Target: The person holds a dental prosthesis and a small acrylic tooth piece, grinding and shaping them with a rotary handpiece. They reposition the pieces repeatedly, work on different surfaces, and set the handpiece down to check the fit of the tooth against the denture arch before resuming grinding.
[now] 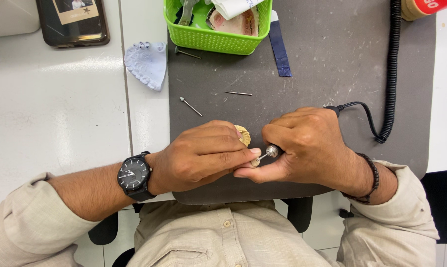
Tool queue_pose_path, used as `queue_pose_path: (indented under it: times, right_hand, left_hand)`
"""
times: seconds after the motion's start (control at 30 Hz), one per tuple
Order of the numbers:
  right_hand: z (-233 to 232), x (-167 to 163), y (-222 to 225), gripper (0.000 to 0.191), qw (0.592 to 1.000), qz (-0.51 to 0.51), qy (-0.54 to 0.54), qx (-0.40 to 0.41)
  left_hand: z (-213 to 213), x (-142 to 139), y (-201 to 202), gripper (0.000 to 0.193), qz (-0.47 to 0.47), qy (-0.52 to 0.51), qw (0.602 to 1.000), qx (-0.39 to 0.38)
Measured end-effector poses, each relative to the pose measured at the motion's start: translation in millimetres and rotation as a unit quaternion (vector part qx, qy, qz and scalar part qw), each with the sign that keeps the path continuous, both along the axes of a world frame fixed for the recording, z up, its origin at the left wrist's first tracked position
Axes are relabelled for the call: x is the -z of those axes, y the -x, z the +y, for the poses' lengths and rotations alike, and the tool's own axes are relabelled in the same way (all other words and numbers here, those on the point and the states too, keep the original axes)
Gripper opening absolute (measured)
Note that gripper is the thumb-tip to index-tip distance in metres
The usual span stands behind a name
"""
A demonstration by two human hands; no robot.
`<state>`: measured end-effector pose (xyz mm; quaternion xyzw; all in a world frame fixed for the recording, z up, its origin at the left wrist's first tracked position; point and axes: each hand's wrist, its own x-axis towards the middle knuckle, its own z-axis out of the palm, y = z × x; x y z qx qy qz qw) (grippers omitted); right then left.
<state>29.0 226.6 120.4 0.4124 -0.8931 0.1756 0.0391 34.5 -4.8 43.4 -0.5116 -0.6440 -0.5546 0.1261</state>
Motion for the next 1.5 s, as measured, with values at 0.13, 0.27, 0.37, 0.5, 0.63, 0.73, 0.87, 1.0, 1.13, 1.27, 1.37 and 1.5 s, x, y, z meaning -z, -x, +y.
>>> queue_pose_path:
  times: [0.13, 0.27, 0.37, 0.5, 0.63, 0.73, 0.87, 1.0, 1.13, 1.27, 1.37, 1.5]
  right_hand:
    - [-0.1, -0.9, -0.6, 0.068, 1.000, -0.005, -0.013, 0.006]
    - [-0.2, -2.3, 0.3, 0.068, 1.000, -0.002, -0.005, 0.007]
    - [-0.8, -2.1, -0.2, 0.067, 1.000, -0.005, -0.003, 0.003]
    - [-0.3, -1.5, -1.7, 0.068, 1.000, -0.011, -0.015, 0.002]
    - [0.4, -1.8, -1.5, 0.067, 1.000, -0.009, -0.007, -0.002]
    - [0.2, -2.4, -1.0, 0.068, 1.000, -0.010, -0.010, 0.001]
    - [-0.3, -2.9, -0.7, 0.066, 1.000, -0.020, 0.004, 0.002]
    - [-0.5, -2.5, -1.2, 0.063, 1.000, -0.028, 0.007, -0.006]
    - [-1.1, -1.0, -1.3, 0.063, 0.999, -0.040, 0.005, -0.009]
    - [-0.5, -1.9, -1.7, 0.066, 0.999, -0.032, 0.002, -0.008]
    - [-0.1, -3.4, -2.5, 0.066, 1.000, -0.018, 0.004, -0.008]
    - [-0.9, -3.3, -1.7, 0.065, 1.000, -0.026, 0.005, -0.010]
  left_hand:
    - [1.2, 1.2, -0.2, 0.030, -0.007, 0.000, 1.000, 0.000]
    - [1.6, 1.4, -0.8, 0.031, -0.012, -0.002, 1.000, 0.004]
    - [0.1, 1.3, -0.5, 0.031, -0.009, -0.001, 1.000, 0.005]
    - [1.2, 1.7, -1.3, 0.030, -0.016, -0.002, 1.000, 0.006]
    - [0.1, 1.4, -1.5, 0.032, -0.013, -0.001, 1.000, 0.008]
    - [1.0, 1.2, -1.2, 0.031, -0.015, -0.008, 1.000, 0.007]
    - [1.1, 0.8, -1.3, 0.030, -0.011, -0.011, 1.000, 0.006]
    - [0.3, 0.7, -1.6, 0.030, -0.011, -0.013, 1.000, 0.006]
    - [-1.1, 0.5, -1.9, 0.029, -0.011, -0.009, 1.000, 0.006]
    - [-0.7, 0.3, -1.7, 0.029, -0.018, -0.015, 1.000, 0.012]
    - [-1.2, -0.1, -2.0, 0.029, -0.019, -0.016, 1.000, 0.014]
    - [-0.5, 0.1, -1.5, 0.028, -0.023, -0.015, 0.999, 0.018]
